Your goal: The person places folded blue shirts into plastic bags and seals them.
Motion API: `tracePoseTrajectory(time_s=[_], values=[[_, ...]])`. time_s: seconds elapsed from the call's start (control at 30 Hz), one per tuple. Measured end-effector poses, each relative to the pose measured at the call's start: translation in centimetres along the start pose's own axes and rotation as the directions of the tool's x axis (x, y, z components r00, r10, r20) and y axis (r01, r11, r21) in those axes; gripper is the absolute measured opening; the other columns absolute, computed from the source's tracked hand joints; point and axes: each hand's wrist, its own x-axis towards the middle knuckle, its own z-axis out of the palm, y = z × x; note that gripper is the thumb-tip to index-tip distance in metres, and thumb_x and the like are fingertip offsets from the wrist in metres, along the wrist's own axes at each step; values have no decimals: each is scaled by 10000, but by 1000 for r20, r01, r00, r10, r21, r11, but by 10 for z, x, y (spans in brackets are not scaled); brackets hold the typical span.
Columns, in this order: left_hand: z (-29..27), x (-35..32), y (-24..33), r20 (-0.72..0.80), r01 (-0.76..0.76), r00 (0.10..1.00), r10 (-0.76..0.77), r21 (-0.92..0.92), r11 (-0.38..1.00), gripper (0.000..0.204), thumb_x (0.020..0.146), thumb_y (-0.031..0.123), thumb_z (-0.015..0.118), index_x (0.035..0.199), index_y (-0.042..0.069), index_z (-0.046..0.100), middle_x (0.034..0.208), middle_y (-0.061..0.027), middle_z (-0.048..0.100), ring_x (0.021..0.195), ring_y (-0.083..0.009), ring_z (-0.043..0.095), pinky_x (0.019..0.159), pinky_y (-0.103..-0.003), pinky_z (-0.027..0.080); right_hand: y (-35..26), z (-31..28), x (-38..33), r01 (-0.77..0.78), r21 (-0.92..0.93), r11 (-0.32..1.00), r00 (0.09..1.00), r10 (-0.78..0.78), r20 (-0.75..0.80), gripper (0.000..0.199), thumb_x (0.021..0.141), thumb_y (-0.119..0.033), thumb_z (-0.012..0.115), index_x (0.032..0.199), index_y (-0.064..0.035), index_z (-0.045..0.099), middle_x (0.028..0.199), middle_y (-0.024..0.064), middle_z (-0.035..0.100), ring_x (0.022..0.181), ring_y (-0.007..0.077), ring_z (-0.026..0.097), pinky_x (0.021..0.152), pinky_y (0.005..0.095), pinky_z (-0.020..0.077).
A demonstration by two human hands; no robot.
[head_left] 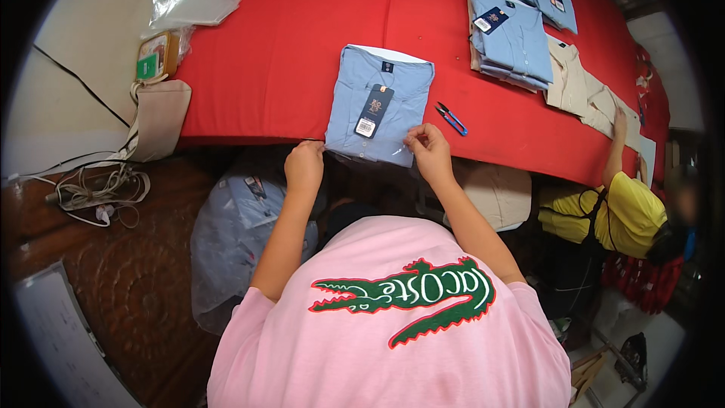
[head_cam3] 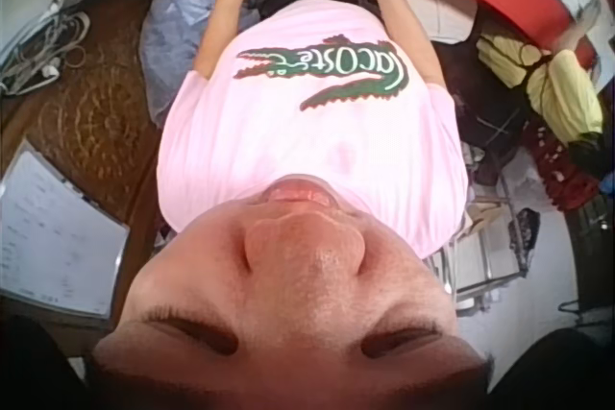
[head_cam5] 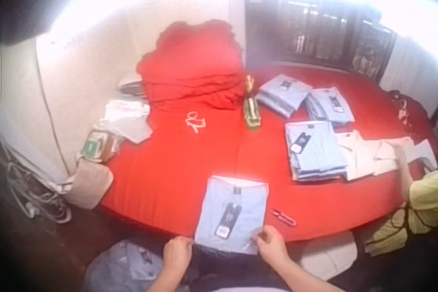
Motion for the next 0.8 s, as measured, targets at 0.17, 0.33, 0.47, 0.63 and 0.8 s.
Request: tracePoseTrajectory(time_s=[0.17,0.33,0.47,0.63,0.8], values=[[-3,27,3,15,-68,998,67,71,995,142,936,134,701,952,56,819,975,-189,764,888,-387,749,782,-485,594,-11,2,-7,73,6,997,996,-73,-54,58,957,-33,717,972,-5,668,973,98,694,869,178,679,785,333,540],[24,57,-7,102,112,991,-88,-249,962,165,993,123,662,939,33,788,853,-160,742,772,-336,741,689,-449,575,3,6,0,-3,179,984,996,19,-93,62,1007,-20,683,989,17,638,990,99,695,847,164,708,783,310,580],[47,70,-23,418,508,861,-291,-665,548,161,1071,158,610,1052,45,724,859,-42,714,738,-170,683,671,-348,541,7,8,6,-36,212,977,992,62,-114,76,1037,-35,665,1004,24,630,976,87,680,832,158,732,742,301,611],[28,61,-8,646,624,756,-106,-662,415,136,1115,207,566,1110,94,642,948,15,698,809,-100,649,771,-283,524,10,2,11,-75,127,989,980,97,-172,74,1050,-61,668,1043,9,647,934,66,685,792,130,717,670,281,599],[28,38,-19,672,631,739,52,-718,294,124,1121,203,546,1113,127,644,981,27,695,870,-93,645,818,-261,508,15,-12,25,-217,150,964,971,229,-67,78,1047,-87,677,1056,-9,673,841,38,681,702,102,688,596,265,564]])
